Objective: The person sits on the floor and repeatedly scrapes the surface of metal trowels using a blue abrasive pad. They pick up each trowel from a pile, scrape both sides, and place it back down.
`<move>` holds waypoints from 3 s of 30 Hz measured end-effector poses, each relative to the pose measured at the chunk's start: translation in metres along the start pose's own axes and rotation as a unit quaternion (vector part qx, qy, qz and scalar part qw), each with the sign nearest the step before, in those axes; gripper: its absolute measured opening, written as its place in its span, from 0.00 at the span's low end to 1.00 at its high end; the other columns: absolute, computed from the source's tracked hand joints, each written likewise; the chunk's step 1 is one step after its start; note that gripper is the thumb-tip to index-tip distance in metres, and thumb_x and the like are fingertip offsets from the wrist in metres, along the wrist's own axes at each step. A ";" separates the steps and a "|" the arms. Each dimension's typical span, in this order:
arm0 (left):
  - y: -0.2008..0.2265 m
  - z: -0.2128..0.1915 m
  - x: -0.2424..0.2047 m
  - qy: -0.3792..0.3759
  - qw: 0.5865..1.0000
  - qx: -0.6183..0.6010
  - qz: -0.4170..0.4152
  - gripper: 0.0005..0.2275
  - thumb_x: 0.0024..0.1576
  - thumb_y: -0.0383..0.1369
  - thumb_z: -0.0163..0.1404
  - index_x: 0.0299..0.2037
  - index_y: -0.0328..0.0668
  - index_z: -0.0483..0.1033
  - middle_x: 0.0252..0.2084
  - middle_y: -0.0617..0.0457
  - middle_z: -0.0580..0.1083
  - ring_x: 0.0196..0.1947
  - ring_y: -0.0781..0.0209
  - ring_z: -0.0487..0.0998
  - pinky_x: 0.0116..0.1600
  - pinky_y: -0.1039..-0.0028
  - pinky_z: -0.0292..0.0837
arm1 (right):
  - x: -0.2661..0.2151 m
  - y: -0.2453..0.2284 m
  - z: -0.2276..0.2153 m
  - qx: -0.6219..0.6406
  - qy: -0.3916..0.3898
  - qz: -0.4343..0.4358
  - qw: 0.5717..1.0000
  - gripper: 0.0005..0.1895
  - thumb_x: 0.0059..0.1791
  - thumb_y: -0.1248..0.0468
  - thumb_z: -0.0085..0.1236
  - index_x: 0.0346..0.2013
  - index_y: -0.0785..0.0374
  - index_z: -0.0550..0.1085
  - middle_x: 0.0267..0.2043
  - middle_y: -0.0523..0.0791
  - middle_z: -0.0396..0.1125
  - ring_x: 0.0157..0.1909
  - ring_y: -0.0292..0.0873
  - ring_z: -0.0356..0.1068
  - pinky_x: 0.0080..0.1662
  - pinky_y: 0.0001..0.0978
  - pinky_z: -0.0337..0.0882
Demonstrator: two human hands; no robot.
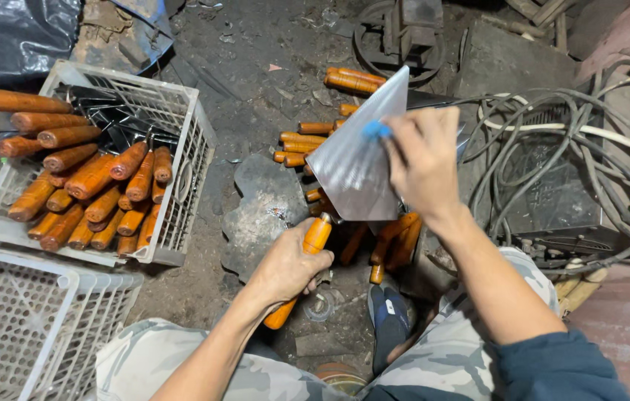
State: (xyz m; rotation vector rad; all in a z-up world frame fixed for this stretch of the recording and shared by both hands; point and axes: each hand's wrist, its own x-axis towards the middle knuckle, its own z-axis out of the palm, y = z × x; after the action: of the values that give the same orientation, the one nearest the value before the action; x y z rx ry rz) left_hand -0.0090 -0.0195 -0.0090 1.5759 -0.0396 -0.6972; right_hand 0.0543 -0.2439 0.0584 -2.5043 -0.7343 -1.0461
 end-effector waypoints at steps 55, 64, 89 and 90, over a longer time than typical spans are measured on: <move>-0.002 -0.019 -0.012 0.031 0.999 -0.017 -0.012 0.17 0.53 0.26 0.53 0.52 0.31 0.72 0.21 0.55 0.70 0.12 0.68 0.69 0.19 0.75 0.66 | -0.023 -0.020 -0.016 0.146 -0.075 -0.017 0.986 0.23 0.39 0.77 0.61 0.47 0.61 0.78 0.43 0.47 0.68 0.46 0.52 0.63 0.51 0.41 0.65; -0.005 -0.022 -0.022 -0.080 0.996 0.013 -0.030 0.23 0.51 0.26 0.55 0.58 0.36 0.67 0.23 0.56 0.69 0.14 0.68 0.69 0.20 0.75 0.66 | -0.013 0.082 0.009 0.049 0.054 0.138 0.988 0.09 0.52 0.67 0.64 0.46 0.64 0.79 0.45 0.50 0.73 0.50 0.52 0.69 0.56 0.43 0.65; -0.008 -0.372 0.102 0.203 0.947 0.007 -0.250 0.11 0.58 0.39 0.53 0.30 0.40 0.74 0.22 0.52 0.74 0.15 0.60 0.69 0.23 0.70 0.65 | -0.017 0.069 -0.001 0.139 0.017 0.296 0.945 0.11 0.53 0.71 0.67 0.50 0.68 0.79 0.45 0.45 0.71 0.47 0.36 0.69 0.53 0.29 0.69; -0.007 -0.378 0.111 0.182 0.935 0.068 -0.297 0.15 0.58 0.45 0.50 0.25 0.43 0.73 0.18 0.53 0.71 0.12 0.58 0.65 0.21 0.65 0.63 | -0.022 0.077 -0.002 0.136 0.017 0.286 0.948 0.11 0.53 0.72 0.66 0.50 0.69 0.78 0.45 0.45 0.71 0.47 0.36 0.70 0.53 0.29 0.69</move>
State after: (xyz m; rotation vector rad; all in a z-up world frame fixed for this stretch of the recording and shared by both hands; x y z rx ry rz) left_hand 0.2478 0.2725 -0.0743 1.8452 0.7041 -0.8633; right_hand 0.0844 -0.3145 0.0360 -2.2373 -0.1019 -0.7158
